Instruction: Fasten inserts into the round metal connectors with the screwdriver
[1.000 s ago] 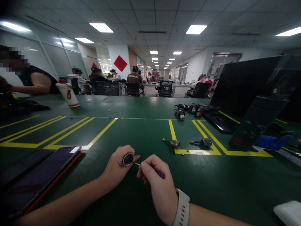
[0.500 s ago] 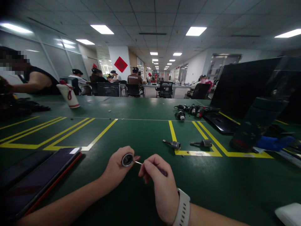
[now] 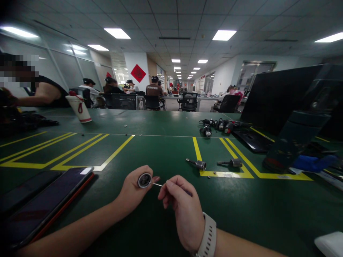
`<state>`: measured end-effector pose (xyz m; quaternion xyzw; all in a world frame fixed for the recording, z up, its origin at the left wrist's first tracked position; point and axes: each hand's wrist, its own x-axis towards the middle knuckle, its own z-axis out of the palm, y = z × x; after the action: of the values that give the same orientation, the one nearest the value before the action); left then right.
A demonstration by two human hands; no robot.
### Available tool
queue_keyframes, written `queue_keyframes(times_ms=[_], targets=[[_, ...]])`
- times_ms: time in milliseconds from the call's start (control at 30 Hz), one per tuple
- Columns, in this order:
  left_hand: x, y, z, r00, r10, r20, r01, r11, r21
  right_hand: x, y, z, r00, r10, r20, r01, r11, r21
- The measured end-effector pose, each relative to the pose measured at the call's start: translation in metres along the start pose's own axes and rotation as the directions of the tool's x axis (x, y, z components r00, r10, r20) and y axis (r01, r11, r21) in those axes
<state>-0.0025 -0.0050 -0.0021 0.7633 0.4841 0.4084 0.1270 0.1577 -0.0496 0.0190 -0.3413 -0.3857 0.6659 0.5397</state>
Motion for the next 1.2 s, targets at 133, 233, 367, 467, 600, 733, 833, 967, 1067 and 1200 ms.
queue_keyframes(times_ms=[133,233,367,467,600,733,833,967,1067,1200], targets=[[-0.0008,0.0014,-0.0004,1.000,0.003,-0.012,-0.002,0.999,0.051,-0.0015,0.0022,-0.0030,0.998,-0.064,0.012,0.065,0.986,-0.156],[-0.0014,0.0035,-0.0013,1.000,0.026,-0.003,-0.025,0.994,0.102,-0.0032,0.0035,-0.0046,0.996,-0.086,0.031,0.091,0.959,-0.268],[-0.0023,0.0045,-0.0022,0.998,0.067,0.022,-0.069,0.992,0.105,-0.0029,0.0032,-0.0037,0.997,-0.064,0.049,0.074,0.969,-0.237],[-0.0025,0.0041,-0.0016,0.998,0.061,0.000,-0.061,0.996,0.066,-0.0008,0.0024,-0.0016,0.999,-0.039,0.032,0.042,0.993,-0.107],[-0.0023,0.0035,0.0003,0.999,0.051,0.003,-0.051,0.999,0.013,0.0008,0.0022,0.0001,0.999,0.008,0.032,-0.009,1.000,0.011],[-0.0021,0.0034,0.0006,1.000,0.024,-0.005,-0.024,0.999,0.030,0.0000,0.0025,-0.0006,1.000,-0.016,0.010,0.016,1.000,-0.017],[-0.0019,0.0046,-0.0004,1.000,0.018,-0.007,-0.018,0.998,0.067,-0.0013,0.0025,-0.0018,0.999,-0.053,0.005,0.053,0.988,-0.145],[-0.0017,0.0070,-0.0018,0.999,0.053,0.006,-0.053,0.995,0.086,-0.0029,0.0016,-0.0023,0.998,-0.063,0.021,0.066,0.977,-0.202],[-0.0021,0.0073,-0.0021,0.998,0.061,0.005,-0.061,0.996,0.061,-0.0030,0.0005,-0.0013,1.000,-0.026,0.015,0.027,0.993,-0.112],[-0.0024,0.0066,-0.0019,0.998,0.057,0.008,-0.057,0.998,0.028,-0.0012,0.0001,-0.0003,0.999,0.028,0.025,-0.028,1.000,0.006]])
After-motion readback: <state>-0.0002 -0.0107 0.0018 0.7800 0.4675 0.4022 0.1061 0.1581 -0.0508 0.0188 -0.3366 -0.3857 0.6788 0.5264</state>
